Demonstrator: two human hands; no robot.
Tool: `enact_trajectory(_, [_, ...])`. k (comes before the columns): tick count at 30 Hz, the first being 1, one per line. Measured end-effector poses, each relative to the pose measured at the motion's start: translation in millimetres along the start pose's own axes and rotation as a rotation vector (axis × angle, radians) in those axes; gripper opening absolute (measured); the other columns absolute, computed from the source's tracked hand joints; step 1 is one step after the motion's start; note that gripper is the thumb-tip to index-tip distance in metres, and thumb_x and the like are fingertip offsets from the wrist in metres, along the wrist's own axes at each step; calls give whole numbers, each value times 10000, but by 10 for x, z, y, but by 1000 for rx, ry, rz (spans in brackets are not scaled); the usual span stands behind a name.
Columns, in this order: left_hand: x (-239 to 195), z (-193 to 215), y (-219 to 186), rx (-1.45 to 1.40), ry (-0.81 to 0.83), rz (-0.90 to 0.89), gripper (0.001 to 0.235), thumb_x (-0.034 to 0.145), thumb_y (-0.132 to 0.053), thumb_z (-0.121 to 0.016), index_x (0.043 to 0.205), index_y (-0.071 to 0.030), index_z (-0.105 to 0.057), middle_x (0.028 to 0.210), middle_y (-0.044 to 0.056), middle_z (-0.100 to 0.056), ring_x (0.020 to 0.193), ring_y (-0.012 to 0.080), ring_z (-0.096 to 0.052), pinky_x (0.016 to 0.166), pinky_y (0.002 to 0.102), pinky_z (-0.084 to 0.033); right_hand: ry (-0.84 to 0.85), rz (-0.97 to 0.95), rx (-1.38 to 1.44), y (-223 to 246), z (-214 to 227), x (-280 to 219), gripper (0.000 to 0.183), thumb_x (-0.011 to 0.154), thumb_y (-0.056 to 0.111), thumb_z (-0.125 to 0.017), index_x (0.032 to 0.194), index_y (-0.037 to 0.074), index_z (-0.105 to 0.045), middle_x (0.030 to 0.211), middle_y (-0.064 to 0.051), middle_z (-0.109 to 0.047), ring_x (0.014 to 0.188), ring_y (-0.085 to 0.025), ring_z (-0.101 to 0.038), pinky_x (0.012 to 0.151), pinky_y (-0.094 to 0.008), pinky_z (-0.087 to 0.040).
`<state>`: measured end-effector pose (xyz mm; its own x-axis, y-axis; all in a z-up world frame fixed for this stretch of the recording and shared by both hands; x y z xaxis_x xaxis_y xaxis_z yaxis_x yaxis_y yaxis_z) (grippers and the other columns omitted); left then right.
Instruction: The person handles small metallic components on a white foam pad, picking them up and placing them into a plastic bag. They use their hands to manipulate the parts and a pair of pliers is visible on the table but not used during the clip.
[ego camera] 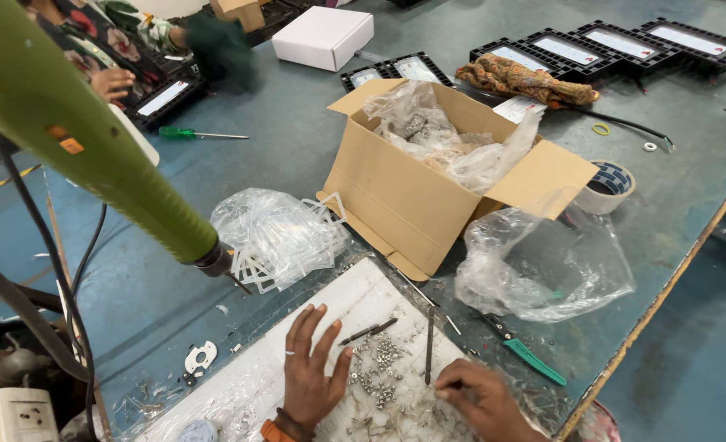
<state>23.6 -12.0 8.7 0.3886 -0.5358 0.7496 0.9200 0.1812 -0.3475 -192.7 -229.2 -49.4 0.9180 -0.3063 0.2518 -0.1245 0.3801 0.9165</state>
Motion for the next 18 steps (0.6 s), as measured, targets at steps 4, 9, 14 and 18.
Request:
enact_trajectory(4, [29,-29,33,68,-32,18,488,892,-182,-723,1341,-99,-550,1462,175,-491,1396,414,-445,1134,521,-403,46,168,-7,127,-81,-4,76,890,47,-780,947,25,-735,926,-90,-746,877,-213,-744,755,-350,-587])
enact_trajectory(9, [48,-33,-2,119,-41,13,473,893,-172,-722,1333,-89,-569,1453,163,-511,1394,401,-453,1129,513,-406,64,193,4,244,-25,39,83,883,18,-774,958,17,-738,934,-97,-745,877,-232,-745,752,-353,-584])
enact_trajectory(14, [52,-46,5,140,-62,54,487,906,-169,-709,1355,-63,-552,1462,170,-515,1390,398,-454,1141,506,-400,58,224,25,376,3,16,76,884,4,-754,958,6,-735,936,-101,-753,857,-232,-752,731,-343,-586])
enact_trajectory(18, [109,-16,-53,164,-69,42,500,924,-188,-698,1372,-37,-539,1465,166,-516,1399,402,-450,1159,516,-378,58,244,-1,486,30,-15,65,888,8,-752,941,6,-716,929,-101,-750,849,-224,-747,727,-334,-582])
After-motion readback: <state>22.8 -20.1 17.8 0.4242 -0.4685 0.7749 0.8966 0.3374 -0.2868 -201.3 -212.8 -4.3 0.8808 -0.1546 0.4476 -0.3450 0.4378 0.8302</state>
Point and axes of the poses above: each hand's wrist, its own x-axis towards the middle knuckle, its own z-axis out of the back of the hand, y = z × x, the point moved 1 cm from there along x, towards the middle knuckle
